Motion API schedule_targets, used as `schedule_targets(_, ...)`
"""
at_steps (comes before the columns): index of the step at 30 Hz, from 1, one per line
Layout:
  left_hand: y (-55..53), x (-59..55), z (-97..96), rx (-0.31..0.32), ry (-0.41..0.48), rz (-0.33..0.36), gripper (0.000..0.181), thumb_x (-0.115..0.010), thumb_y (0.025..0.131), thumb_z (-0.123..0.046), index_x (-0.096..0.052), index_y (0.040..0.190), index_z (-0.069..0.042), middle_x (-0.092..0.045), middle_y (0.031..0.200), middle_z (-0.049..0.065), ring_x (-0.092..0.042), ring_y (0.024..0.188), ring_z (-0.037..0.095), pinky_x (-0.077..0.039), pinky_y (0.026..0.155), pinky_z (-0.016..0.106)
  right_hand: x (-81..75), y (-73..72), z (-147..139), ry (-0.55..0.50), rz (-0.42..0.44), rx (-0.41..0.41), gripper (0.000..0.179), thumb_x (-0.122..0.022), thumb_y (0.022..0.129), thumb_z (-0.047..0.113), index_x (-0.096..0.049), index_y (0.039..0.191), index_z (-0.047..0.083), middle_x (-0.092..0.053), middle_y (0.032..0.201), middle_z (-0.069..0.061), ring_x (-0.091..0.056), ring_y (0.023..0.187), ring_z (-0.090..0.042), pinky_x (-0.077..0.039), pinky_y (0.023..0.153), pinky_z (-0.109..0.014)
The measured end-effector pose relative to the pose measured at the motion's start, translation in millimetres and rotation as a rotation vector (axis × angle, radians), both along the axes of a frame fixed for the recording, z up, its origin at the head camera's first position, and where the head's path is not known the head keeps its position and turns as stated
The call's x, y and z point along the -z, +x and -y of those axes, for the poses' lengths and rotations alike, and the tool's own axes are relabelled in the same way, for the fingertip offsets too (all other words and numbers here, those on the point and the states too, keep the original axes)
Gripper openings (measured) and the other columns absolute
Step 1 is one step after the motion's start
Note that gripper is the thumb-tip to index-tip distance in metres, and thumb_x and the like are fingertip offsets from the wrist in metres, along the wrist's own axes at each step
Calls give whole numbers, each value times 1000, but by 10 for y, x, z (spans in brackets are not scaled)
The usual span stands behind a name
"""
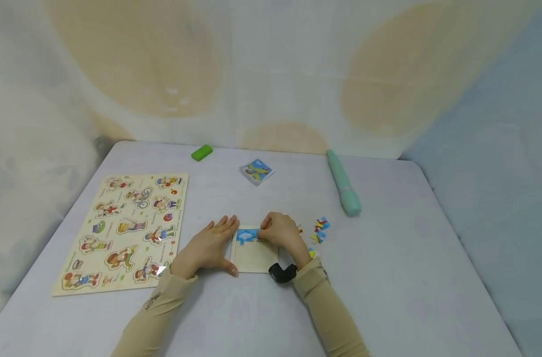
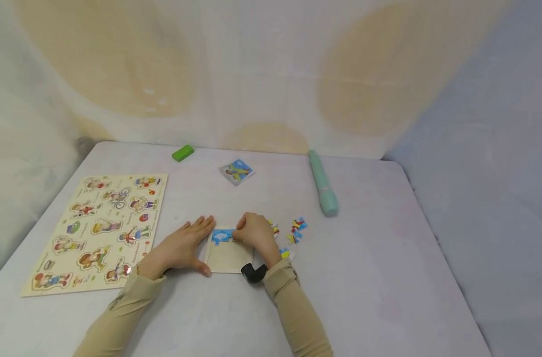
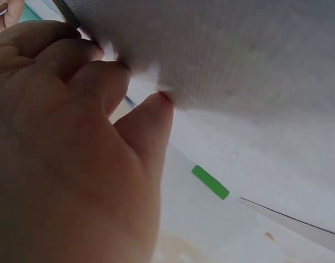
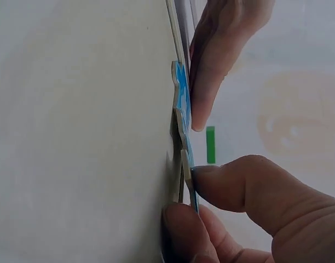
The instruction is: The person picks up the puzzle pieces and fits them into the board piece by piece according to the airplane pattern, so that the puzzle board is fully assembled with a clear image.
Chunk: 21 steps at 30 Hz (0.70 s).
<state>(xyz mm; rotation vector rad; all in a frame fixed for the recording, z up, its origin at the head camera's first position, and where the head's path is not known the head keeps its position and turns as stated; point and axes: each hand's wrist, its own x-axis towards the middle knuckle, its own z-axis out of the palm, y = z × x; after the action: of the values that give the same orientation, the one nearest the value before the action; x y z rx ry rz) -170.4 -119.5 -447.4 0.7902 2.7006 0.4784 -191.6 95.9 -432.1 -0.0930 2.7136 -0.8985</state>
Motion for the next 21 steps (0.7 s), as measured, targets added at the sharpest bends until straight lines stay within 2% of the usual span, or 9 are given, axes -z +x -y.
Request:
schedule_targets(11, 6, -23, -16, 9, 3, -16, 126, -86, 54, -57, -29, 150, 0, -25, 159, 16, -21, 149, 36, -19, 120, 57, -15, -16, -7, 47, -14, -6, 18, -74, 75, 21, -64, 83, 9, -65, 78, -3, -53, 62, -14, -38, 51, -21)
schedule_targets(17, 9, -6, -5, -1, 1, 2, 126, -86, 54, -57, -29, 151, -1, -24, 160, 14, -19, 149, 35, -18, 121, 56, -7, 13, 16, 79, -20, 4, 19, -76, 73, 23, -62, 77, 11, -62, 72, -1, -51, 57, -13, -36, 47, -20)
schedule_targets(21, 12, 1, 2, -1, 7, -7, 125, -86, 54, -57, -30, 150, 0, -25, 159, 15, -21, 149, 35, -20, 120, 56, 4, 3, 2, 48, -21, -11, 18, -75, 76, 23, -63, 77, 11, -61, 71, 0, -51, 57, -12, -36, 47, -20)
